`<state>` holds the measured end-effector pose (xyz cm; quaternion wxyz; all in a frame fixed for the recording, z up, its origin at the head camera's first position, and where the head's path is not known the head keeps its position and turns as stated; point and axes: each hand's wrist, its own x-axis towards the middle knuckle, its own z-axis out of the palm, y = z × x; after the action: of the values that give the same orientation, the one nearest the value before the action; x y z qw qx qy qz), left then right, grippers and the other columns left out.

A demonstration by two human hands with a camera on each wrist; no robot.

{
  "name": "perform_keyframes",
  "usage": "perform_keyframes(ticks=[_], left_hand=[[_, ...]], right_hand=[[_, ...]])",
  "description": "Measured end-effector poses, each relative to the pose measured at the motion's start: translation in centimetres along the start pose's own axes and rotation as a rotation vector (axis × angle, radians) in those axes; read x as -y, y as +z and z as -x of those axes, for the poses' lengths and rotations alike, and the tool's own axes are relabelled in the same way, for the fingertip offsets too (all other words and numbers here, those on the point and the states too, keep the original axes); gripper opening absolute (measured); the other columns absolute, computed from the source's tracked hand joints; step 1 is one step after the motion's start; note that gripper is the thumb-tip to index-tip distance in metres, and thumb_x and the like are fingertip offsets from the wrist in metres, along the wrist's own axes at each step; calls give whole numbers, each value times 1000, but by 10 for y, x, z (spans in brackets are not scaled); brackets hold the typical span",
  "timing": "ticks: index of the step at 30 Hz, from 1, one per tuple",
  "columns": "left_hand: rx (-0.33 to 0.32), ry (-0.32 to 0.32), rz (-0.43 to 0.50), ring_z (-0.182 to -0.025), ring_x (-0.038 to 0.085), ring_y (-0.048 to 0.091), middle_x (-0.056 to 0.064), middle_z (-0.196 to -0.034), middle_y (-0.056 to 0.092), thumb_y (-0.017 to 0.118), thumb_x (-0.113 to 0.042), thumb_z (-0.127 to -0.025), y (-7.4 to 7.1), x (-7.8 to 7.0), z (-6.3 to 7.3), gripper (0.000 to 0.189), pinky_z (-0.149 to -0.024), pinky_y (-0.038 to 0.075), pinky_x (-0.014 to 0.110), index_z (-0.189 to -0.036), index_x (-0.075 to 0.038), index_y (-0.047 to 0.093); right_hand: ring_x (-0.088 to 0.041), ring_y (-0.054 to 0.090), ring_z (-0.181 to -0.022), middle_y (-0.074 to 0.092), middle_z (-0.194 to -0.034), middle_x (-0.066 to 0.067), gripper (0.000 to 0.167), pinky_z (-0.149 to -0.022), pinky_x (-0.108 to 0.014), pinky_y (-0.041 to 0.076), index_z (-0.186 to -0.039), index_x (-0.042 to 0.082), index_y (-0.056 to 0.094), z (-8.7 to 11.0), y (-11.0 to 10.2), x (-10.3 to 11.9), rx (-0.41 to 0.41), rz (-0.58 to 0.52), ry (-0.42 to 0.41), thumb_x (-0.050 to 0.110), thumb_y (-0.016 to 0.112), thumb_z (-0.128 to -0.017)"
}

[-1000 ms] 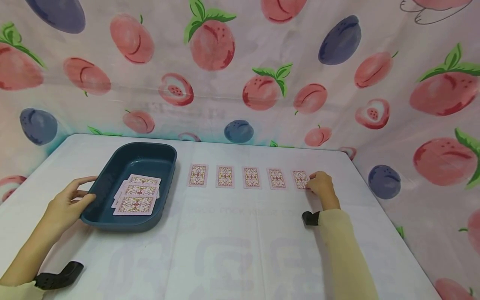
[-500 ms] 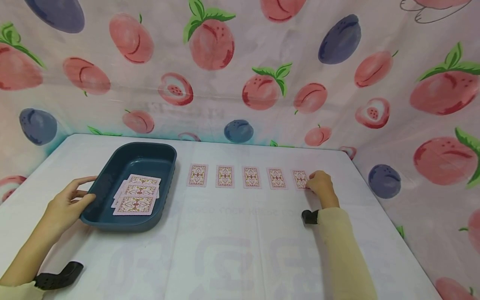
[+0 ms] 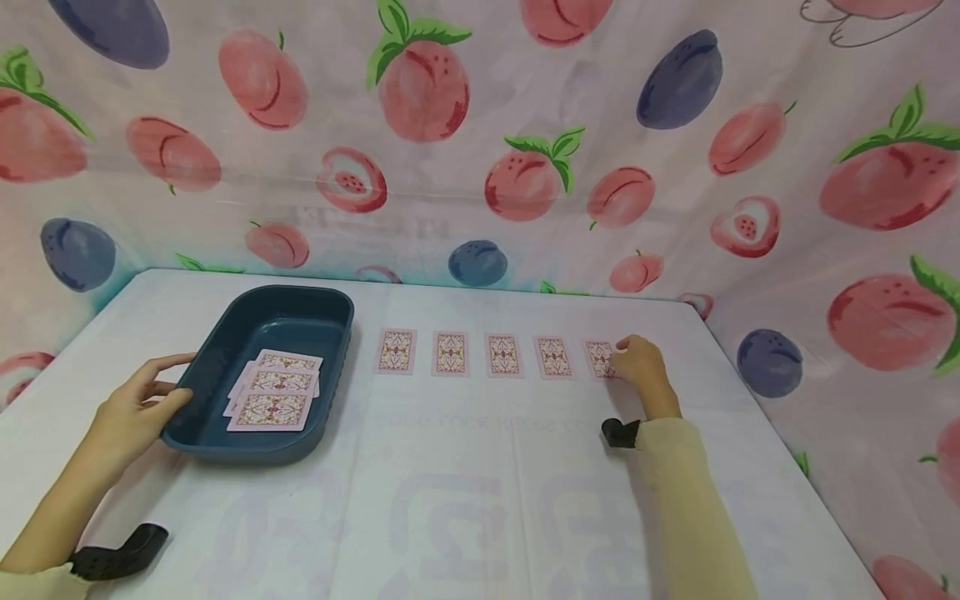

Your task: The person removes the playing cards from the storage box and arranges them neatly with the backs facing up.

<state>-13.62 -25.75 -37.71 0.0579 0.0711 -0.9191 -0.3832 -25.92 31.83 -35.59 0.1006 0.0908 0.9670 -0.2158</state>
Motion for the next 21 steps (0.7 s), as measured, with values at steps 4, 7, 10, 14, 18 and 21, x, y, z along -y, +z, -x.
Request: perform_keyframes(ticks=[4,7,10,14,18,21], left_hand=[[-14,-11,-8,-92,45,62,33,-111,57,44,-22,-93,0,0,-1,50,-70,54,50,-141,-9,36],[-15,-14,-8,-93,45,61,34,-112,57,44,-22,-93,0,0,-2,50,-70,54,50,-141,-9,36],[-4,-6,-2,-94,47,60,35,-112,56,43,-22,-94,0,0,-1,50,-72,53,52,-141,-8,35],[0,-9,-1,-94,47,60,35,-112,56,44,-22,-94,0,-1,0,50,-72,53,52,-141,-8,35],[4,-4,-2,-94,47,60,35,-112,56,44,-22,-94,-1,-1,0,50,-73,52,54,-141,-7,35],[13,-2,-2,-94,47,60,36,-112,56,44,-22,-94,-1,0,0,50,-74,51,55,-141,-6,35]], right_hand=[[-48,45,-113,47,-123,-36,46,-92,-54,41,-125,-12,45,6,0,18,-45,-27,-81,16,49,-89],[-45,48,-109,50,-120,-35,45,-90,-53,43,-125,-10,46,9,3,35,-66,-63,-128,16,51,-89],[-44,47,-112,49,-122,-32,44,-93,-54,41,-127,-8,46,14,5,54,-60,-76,-164,17,52,-91],[-44,46,-116,48,-126,-31,44,-95,-55,40,-128,-6,46,23,10,79,-38,-65,-237,18,53,-92],[-44,45,-118,48,-129,-29,44,-96,-54,40,-129,-3,47,29,18,100,-7,-60,-324,18,54,-92],[-43,44,-121,47,-131,-27,45,-97,-54,40,-129,-2,47,36,26,119,14,-72,-380,19,56,-91]])
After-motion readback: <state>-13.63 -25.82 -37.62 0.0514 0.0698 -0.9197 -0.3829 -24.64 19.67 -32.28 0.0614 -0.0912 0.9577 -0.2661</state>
